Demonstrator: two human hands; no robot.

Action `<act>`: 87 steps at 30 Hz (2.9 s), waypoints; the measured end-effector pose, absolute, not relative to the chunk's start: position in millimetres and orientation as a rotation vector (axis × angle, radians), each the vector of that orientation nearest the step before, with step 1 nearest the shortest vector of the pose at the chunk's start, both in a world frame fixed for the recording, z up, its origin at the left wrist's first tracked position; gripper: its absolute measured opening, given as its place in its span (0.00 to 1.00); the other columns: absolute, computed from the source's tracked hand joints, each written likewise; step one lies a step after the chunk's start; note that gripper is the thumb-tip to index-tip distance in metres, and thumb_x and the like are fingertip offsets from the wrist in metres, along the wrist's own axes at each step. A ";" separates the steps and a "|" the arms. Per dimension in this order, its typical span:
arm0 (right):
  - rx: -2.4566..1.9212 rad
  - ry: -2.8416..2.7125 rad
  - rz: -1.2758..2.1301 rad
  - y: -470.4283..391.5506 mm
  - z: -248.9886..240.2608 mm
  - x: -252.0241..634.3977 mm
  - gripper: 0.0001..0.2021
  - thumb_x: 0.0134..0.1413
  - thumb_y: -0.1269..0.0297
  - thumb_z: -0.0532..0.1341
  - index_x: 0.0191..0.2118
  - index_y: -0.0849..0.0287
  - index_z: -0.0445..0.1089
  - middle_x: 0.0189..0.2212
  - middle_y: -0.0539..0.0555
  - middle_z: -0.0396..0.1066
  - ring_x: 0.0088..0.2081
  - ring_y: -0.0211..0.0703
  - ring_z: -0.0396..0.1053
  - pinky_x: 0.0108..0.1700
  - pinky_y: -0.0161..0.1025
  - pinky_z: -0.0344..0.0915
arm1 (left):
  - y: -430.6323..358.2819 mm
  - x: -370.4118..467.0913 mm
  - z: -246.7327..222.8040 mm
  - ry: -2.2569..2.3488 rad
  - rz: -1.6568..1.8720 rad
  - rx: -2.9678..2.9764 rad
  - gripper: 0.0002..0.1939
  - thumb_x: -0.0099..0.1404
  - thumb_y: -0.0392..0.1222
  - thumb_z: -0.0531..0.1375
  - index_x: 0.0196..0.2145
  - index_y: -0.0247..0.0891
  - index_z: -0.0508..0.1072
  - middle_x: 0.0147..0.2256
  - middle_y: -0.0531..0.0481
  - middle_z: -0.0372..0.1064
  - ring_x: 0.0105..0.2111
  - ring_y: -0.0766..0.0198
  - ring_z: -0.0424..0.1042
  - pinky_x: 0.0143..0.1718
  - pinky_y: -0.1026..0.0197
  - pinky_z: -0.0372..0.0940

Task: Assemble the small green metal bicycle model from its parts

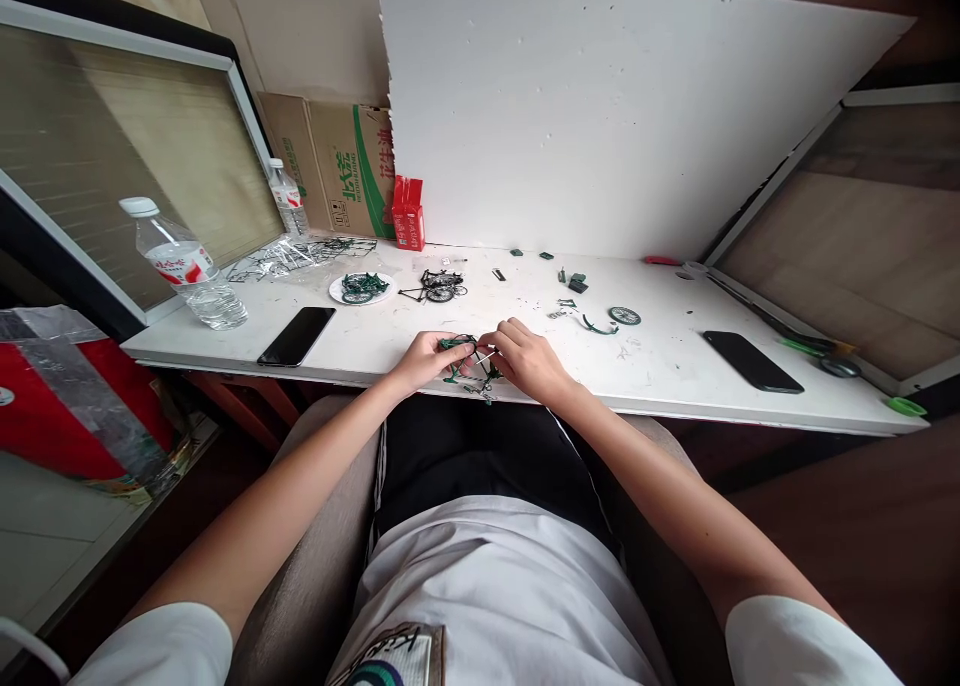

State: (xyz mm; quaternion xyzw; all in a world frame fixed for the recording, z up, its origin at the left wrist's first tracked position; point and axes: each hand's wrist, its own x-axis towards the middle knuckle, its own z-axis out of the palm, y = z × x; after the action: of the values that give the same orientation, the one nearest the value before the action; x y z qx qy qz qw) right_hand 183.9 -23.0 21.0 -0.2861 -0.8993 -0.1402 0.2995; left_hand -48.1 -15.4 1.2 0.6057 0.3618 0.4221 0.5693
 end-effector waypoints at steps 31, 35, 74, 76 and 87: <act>-0.812 -2.371 -0.247 -28.8 22.0 177.3 0.10 0.71 0.74 0.57 0.48 0.58 0.74 0.38 0.57 0.73 0.42 0.48 0.68 0.36 0.41 0.61 | -13.6 -49.2 -5.9 0.824 0.986 1.475 0.26 0.60 0.62 0.71 0.41 0.33 0.81 0.33 0.44 0.79 0.30 0.61 0.76 0.26 0.65 0.60; -0.867 -2.298 -0.057 -27.6 23.3 175.1 0.07 0.72 0.67 0.60 0.46 0.58 0.76 0.35 0.56 0.73 0.40 0.48 0.69 0.38 0.40 0.62 | -13.7 -47.8 -5.3 0.841 0.985 1.469 0.27 0.60 0.62 0.71 0.40 0.33 0.80 0.33 0.44 0.79 0.31 0.60 0.78 0.26 0.65 0.61; -1.192 -1.809 1.265 10.7 52.4 189.3 0.24 0.43 0.43 0.76 0.37 0.61 0.85 0.36 0.57 0.82 0.37 0.44 0.74 0.42 0.41 0.68 | 1.7 -30.5 18.2 0.932 0.813 1.139 0.12 0.61 0.44 0.72 0.34 0.31 0.79 0.31 0.42 0.79 0.31 0.64 0.77 0.37 0.61 0.68; -1.187 -1.811 1.255 9.6 53.0 188.5 0.24 0.44 0.44 0.76 0.37 0.62 0.85 0.35 0.57 0.82 0.37 0.45 0.74 0.43 0.41 0.68 | 1.3 -30.3 19.0 0.927 0.818 1.131 0.12 0.61 0.44 0.72 0.34 0.32 0.79 0.31 0.43 0.79 0.31 0.64 0.77 0.37 0.61 0.69; -1.159 -1.874 1.151 2.2 56.6 184.5 0.30 0.47 0.35 0.73 0.40 0.61 0.82 0.33 0.54 0.78 0.34 0.42 0.68 0.37 0.40 0.63 | 3.4 -31.4 16.1 0.926 0.854 1.113 0.12 0.61 0.45 0.71 0.37 0.33 0.80 0.32 0.44 0.80 0.31 0.63 0.78 0.39 0.61 0.69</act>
State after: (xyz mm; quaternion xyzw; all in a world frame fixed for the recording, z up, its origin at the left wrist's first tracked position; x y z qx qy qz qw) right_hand 184.5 2.2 56.6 -0.4415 -0.7137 0.4383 0.3220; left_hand -31.4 3.4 16.1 0.4932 0.4103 0.3784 0.6672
